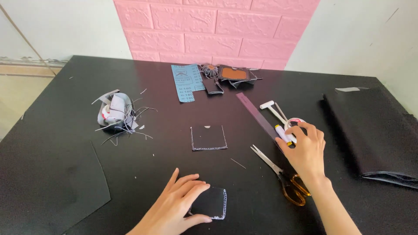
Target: Hand-sewing a leather card holder and trimming the excess thread with scissors
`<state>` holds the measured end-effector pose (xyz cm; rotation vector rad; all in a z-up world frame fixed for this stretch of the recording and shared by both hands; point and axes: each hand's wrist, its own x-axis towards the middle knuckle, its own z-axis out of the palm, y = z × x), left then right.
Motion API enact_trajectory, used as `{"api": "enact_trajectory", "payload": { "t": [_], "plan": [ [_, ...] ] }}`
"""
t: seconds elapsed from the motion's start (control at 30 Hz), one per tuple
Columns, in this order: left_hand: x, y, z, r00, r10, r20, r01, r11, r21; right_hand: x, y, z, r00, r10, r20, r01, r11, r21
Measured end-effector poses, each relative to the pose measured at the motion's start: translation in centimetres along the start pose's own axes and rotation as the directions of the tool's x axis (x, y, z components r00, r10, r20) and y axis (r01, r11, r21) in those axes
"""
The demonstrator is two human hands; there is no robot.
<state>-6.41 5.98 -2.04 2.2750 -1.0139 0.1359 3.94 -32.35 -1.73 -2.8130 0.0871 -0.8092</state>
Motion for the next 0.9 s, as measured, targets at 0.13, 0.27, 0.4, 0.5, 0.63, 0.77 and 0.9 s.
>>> {"api": "enact_trajectory", "payload": {
  "t": [0.13, 0.27, 0.4, 0.5, 0.63, 0.77, 0.9],
  "plan": [
    [1.1, -0.9, 1.3, 0.996, -0.067, -0.062, 0.064, 0.997, -0.048, 0.5, 0.3, 0.5, 0.999, -0.006, -0.039, 0.007, 1.000, 0.017],
    [2.7, -1.5, 0.9, 0.992, -0.120, -0.047, 0.113, 0.985, -0.130, 0.4, -5.2, -2.8, 0.988, -0.082, -0.128, 0.109, 0.970, 0.218],
    [4.5, -2.8, 0.3, 0.984, -0.159, -0.084, 0.140, 0.969, -0.204, -0.4, -10.4, -4.0, 0.871, 0.093, 0.482, -0.382, 0.745, 0.547],
    [6.5, -3.4, -0.6, 0.945, -0.318, -0.070, 0.274, 0.892, -0.358, -0.4, -11.6, -2.6, 0.675, 0.040, 0.737, -0.579, 0.648, 0.495],
    [8.6, -2.7, -1.1, 0.730, -0.683, -0.013, 0.501, 0.549, -0.669, -0.9, -12.0, -2.3, 0.526, 0.126, 0.841, -0.705, 0.617, 0.348],
    [10.4, -2.1, -1.4, 0.452, -0.884, 0.122, 0.447, 0.106, -0.888, -2.6, -10.4, -1.1, 0.417, -0.015, 0.909, -0.859, 0.321, 0.399],
    [9.8, -2.8, -0.5, 0.548, -0.835, -0.048, 0.280, 0.237, -0.930, -3.9, -10.1, -0.4, 0.467, 0.031, 0.884, -0.884, 0.016, 0.467]
  ]
}}
